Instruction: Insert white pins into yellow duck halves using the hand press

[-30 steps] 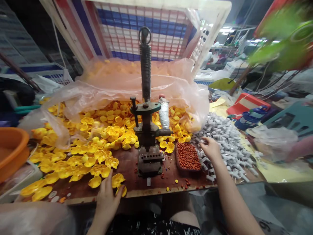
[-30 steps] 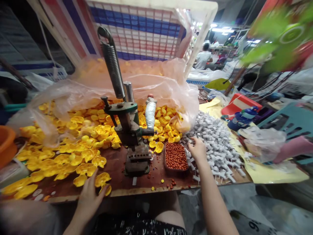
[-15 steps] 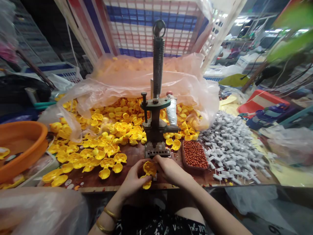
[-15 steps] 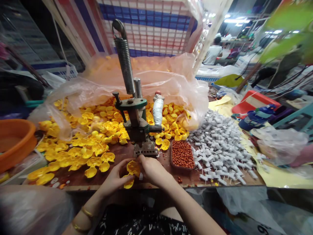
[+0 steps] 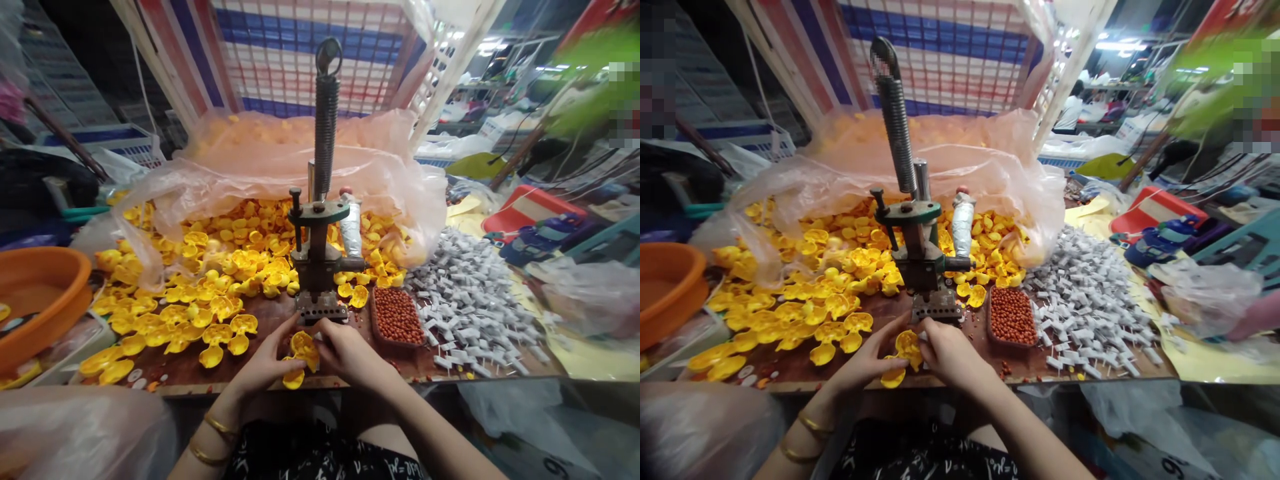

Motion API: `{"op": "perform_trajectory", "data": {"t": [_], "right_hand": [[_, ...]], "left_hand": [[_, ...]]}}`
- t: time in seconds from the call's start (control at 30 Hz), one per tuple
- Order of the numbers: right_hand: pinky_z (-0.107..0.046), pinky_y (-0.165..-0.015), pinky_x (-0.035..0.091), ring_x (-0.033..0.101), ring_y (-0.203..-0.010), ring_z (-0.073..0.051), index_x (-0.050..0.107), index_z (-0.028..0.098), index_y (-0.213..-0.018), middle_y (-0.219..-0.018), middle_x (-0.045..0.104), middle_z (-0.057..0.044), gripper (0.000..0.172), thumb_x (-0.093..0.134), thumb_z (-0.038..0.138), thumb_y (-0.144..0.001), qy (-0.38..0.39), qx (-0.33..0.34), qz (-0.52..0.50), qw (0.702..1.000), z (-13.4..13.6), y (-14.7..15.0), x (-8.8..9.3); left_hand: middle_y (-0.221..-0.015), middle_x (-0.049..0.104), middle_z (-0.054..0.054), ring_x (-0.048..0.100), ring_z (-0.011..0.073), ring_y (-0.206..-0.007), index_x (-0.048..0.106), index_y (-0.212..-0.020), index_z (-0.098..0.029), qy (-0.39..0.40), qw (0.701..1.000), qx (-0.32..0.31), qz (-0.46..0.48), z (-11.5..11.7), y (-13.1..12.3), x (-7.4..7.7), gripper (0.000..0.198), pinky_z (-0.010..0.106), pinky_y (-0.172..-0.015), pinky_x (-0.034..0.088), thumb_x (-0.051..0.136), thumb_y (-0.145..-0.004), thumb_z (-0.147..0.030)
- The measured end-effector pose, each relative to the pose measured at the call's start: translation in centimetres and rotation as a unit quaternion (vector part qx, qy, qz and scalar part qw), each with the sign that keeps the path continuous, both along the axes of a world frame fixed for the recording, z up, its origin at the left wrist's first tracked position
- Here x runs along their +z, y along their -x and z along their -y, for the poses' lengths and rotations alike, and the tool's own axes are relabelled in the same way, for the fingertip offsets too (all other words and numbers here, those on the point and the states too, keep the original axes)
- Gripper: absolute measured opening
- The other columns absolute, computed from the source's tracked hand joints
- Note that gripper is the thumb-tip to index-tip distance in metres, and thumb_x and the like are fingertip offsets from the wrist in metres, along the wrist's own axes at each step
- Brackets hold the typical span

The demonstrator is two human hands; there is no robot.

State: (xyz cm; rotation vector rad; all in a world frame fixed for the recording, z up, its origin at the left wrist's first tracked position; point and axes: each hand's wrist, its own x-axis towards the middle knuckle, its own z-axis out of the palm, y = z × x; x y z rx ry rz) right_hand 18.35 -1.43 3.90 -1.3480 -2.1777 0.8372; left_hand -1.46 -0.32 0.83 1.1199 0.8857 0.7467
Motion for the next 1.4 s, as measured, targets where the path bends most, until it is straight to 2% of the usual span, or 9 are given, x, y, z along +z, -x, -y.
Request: {"op": "perform_trajectory", "data": {"t": [0.13,0.27,0.57,0.7,0.8,0.9,1.0,1.17,1.4], "right_hand": [[-0.023,-0.065,0.040,0.063,-0.078,-0.017,0.052,0.017,-0.091,-0.085,0.067,-0.007,0.007,0.047,0.013,-0.087,-0.006,-0.004,0.016,1.000,0.1,0.2,-0.2],[-0.026,-0.070,0.041,0.062,-0.084,-0.020,0.054,0.016,-0.096,-0.092,0.067,-0.011,0.013,0.043,0.015,-0.089,-0.077,0.021,0.053,0.995,0.8,0.9,-1.0],[-0.023,-0.056,0.030,0.061,-0.072,-0.018,0.046,0.016,-0.099,-0.077,0.066,-0.006,0.011,0.045,0.014,-0.088,-0.028,0.009,0.046,0.999,0.9,0.7,-0.9],[-0.019,-0.051,0.030,0.056,-0.059,-0.012,0.047,0.018,-0.098,-0.068,0.062,0.000,0.014,0.049,0.015,-0.085,0.031,-0.011,-0.046,0.998,0.6,0.7,-1.9],[-0.017,-0.048,0.030,0.051,-0.052,-0.010,0.050,0.017,-0.103,-0.062,0.059,0.003,0.019,0.050,0.017,-0.085,0.060,-0.017,-0.100,0.993,0.5,0.9,-2.6],[-0.018,-0.052,0.036,0.058,-0.059,-0.012,0.051,0.018,-0.118,-0.073,0.066,0.000,0.036,0.052,0.014,-0.083,0.075,-0.013,-0.107,0.991,0.8,1.2,-2.6],[-0.020,-0.061,0.043,0.066,-0.072,-0.016,0.052,0.019,-0.125,-0.089,0.071,-0.005,0.044,0.054,0.014,-0.082,0.088,0.002,-0.058,0.994,1.5,1.8,-2.1],[-0.028,-0.072,0.048,0.068,-0.086,-0.023,0.046,0.017,-0.133,-0.098,0.071,-0.012,0.048,0.050,0.014,-0.085,0.062,-0.026,0.017,0.998,2.7,2.9,-1.8],[-0.028,-0.074,0.048,0.064,-0.087,-0.020,0.056,0.021,-0.118,-0.104,0.067,-0.007,0.045,0.068,0.020,-0.074,0.128,-0.061,-0.151,0.978,2.9,2.9,-3.0]], "left_hand": [[-0.149,0.039,0.012,0.029,0.0327,-0.139,0.032,-0.145,-0.025,-0.009,1.000,-0.026,-0.010,-0.1,0.0,0.5,0.097,0.043,-0.109,0.033,0.080,-0.062,-0.022],[-0.153,0.033,0.012,0.024,0.0309,-0.141,0.029,-0.147,-0.023,-0.007,0.999,-0.043,-0.030,-0.1,0.0,1.4,0.097,0.041,-0.109,0.034,0.079,-0.063,-0.021],[-0.138,0.048,0.013,0.050,0.0280,-0.122,0.014,-0.150,-0.026,0.020,0.994,-0.070,-0.076,-0.5,0.1,2.0,0.109,0.040,-0.098,0.044,0.077,-0.062,-0.018],[-0.134,0.052,0.012,0.050,0.0273,-0.123,0.015,-0.150,-0.026,0.002,0.992,-0.082,-0.091,-0.7,0.3,2.3,0.105,0.040,-0.099,0.043,0.076,-0.065,-0.019],[-0.143,0.045,0.013,0.046,0.0290,-0.127,0.019,-0.149,-0.027,0.004,0.991,-0.091,-0.098,-0.8,0.7,2.5,0.104,0.042,-0.102,0.041,0.077,-0.064,-0.021],[-0.152,0.033,0.011,0.035,0.0292,-0.136,0.027,-0.147,-0.028,0.002,0.991,-0.086,-0.100,-0.9,0.9,2.4,0.101,0.042,-0.106,0.036,0.079,-0.061,-0.020],[-0.151,0.036,0.010,0.034,0.0279,-0.137,0.033,-0.144,-0.029,0.006,0.990,-0.100,-0.102,-1.0,1.0,2.0,0.099,0.041,-0.108,0.035,0.081,-0.058,-0.018],[-0.137,0.052,0.010,0.052,0.0256,-0.121,0.030,-0.146,-0.029,0.036,0.987,-0.130,-0.091,-0.9,1.1,1.7,0.100,0.037,-0.094,0.047,0.079,-0.060,-0.018],[-0.114,0.061,0.005,0.060,0.0128,-0.075,0.034,-0.144,-0.031,0.040,0.985,-0.139,-0.094,-1.3,1.8,1.9,0.101,0.023,-0.064,0.048,0.083,-0.057,-0.018]]}}
